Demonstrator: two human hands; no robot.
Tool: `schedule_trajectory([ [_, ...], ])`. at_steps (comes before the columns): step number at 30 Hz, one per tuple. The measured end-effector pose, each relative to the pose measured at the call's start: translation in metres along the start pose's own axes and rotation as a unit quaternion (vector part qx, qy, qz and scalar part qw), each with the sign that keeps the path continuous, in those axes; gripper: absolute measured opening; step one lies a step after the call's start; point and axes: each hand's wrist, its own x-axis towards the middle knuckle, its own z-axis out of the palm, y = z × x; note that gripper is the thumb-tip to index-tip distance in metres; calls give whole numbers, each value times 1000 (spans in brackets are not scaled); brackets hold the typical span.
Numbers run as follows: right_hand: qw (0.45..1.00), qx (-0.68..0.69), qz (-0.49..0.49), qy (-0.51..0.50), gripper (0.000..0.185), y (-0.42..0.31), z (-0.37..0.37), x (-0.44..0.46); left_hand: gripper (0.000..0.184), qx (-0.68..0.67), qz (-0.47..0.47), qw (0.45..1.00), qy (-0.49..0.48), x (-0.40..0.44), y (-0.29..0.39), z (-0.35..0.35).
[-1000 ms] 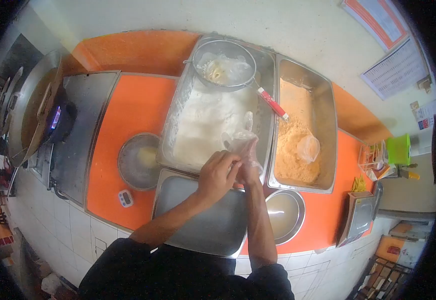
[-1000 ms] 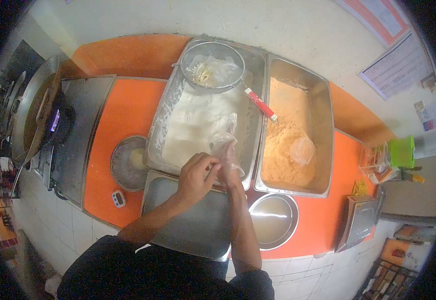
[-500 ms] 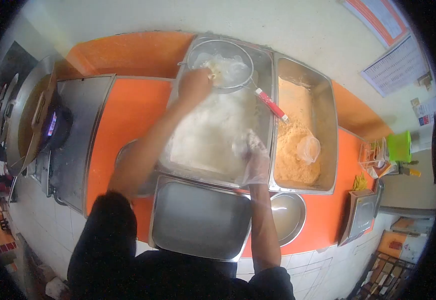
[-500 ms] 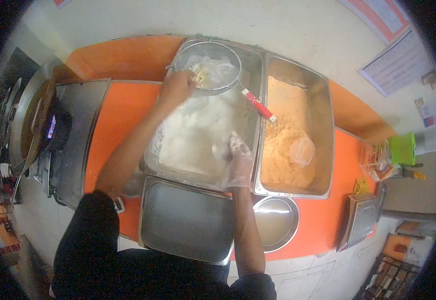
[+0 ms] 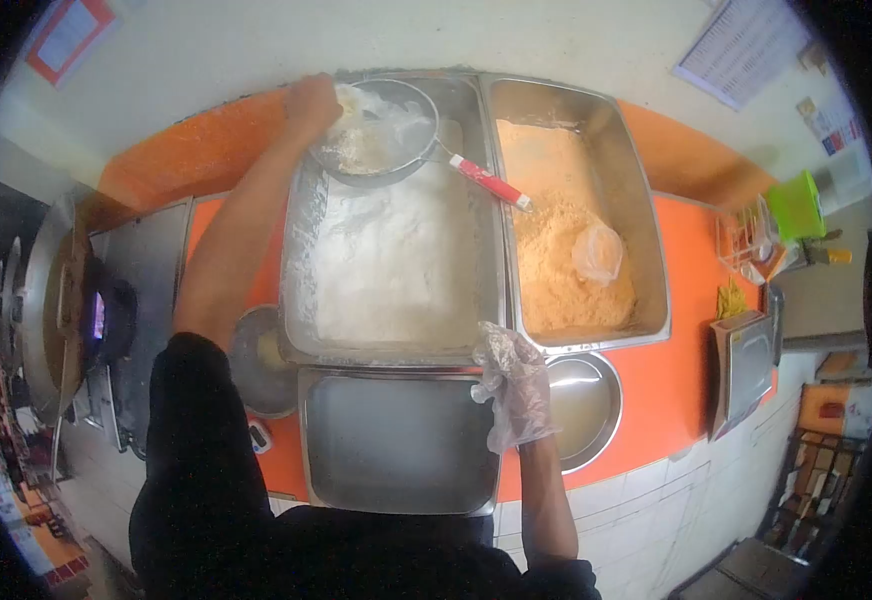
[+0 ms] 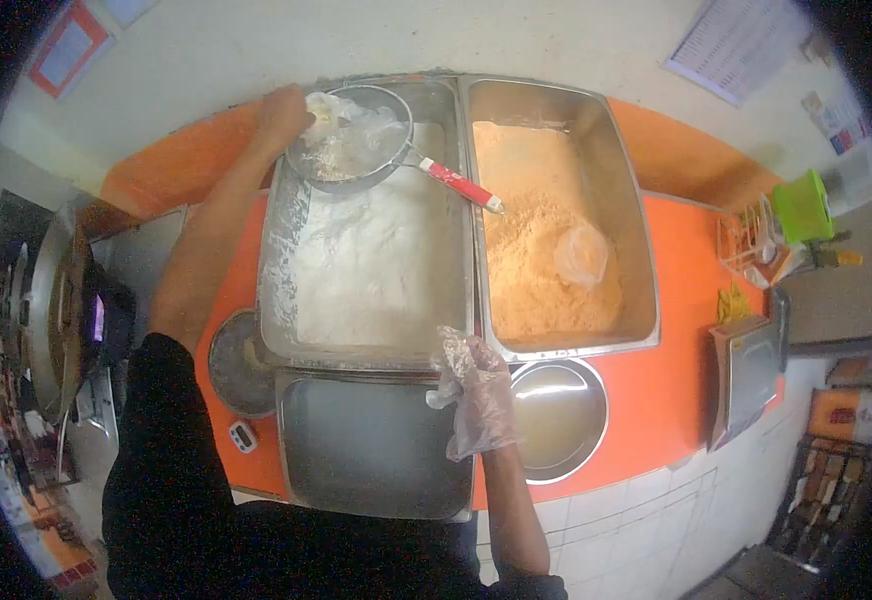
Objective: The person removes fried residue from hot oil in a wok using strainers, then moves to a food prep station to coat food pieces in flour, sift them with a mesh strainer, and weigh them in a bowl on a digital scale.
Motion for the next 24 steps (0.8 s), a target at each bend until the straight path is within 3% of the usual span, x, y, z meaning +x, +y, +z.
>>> schedule_trajectory([
  [4,992,96,-18,-75,43,7,-8,-7,27,-27,-48,998,-4,-12,11,-59],
  [6,988,112,-38,-104,54,1,1,-8,32,-126,-21,992,22,-41,28,-87],
  [9,957,215,17,-196,69,-18,6,-13,36,-200,11,979,27,-102,79,-121],
  [12,914,303,-3,-269,69,-10,-12,8,25,-284,56,957,35,-189,149,-131],
  [14,920,324,-47,-217,63,-24,-23,-7,17,-321,128,938,10,-243,199,-130],
  [15,933,294,-125,-165,58,-36,-37,-15,15,-313,185,931,19,-267,232,-134],
  [16,940,257,-197,-103,54,-47,-53,-25,15,-323,176,930,-24,-292,263,-134],
  [18,907,140,-395,-35,46,-44,-99,-26,16,-344,181,917,-89,-332,321,-130],
  [21,916,136,-378,9,44,-48,-202,-67,18,-383,224,885,-140,-378,400,-103],
  [24,850,383,-361,-24,45,-61,-295,-145,24,-448,341,811,-156,-442,491,-104],
])
